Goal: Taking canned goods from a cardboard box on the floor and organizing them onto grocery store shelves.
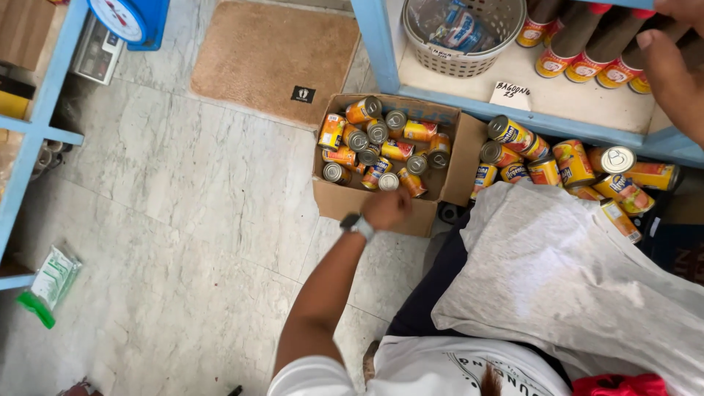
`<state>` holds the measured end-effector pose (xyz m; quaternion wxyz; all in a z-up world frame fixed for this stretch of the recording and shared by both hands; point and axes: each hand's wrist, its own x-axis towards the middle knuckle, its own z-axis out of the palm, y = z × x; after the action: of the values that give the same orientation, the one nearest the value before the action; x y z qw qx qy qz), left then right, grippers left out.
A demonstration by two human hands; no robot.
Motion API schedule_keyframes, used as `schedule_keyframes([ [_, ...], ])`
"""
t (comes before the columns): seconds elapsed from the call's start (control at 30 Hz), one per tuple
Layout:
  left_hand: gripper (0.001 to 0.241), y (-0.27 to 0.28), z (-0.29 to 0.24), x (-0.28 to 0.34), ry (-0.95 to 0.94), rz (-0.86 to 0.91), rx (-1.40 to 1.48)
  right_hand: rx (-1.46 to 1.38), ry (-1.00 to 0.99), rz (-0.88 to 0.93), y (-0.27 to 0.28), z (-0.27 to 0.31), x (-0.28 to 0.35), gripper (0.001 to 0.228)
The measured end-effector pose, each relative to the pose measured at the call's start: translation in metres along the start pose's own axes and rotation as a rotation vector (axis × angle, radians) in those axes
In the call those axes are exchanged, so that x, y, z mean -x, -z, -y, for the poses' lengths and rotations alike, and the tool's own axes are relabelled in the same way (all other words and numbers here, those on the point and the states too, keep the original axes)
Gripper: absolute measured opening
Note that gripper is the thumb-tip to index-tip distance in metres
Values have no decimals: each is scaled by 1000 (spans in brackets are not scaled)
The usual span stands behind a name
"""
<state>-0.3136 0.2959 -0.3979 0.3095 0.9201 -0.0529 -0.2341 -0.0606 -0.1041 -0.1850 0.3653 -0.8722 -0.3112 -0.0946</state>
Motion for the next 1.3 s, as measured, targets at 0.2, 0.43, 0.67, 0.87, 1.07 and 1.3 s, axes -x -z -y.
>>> schedule_keyframes([
  [0.2, 25, 35, 99, -77, 438, -329, -200, 486, 376, -159, -2, 111, -12, 25],
  [0.43, 43, -17, 157, -110, 764, -139, -82, -222, -286, 619, -155, 123, 30, 50],
  [0.67, 52, -46, 191, -132, 761, -55, -94, -84, -71, 961, -297, 112, 96, 51],
  [0.87, 123, -58, 177, -138, 773, -249, 304, 85, -234, 1034, -279, 105, 63, 43],
  [1.07, 83, -34, 133, -133, 656, 27, 377, 53, -281, 942, -266, 105, 63, 42],
  [1.3, 71, -25, 83, -101, 542, -129, 372, 78, -350, 963, -285, 91, 72, 37],
])
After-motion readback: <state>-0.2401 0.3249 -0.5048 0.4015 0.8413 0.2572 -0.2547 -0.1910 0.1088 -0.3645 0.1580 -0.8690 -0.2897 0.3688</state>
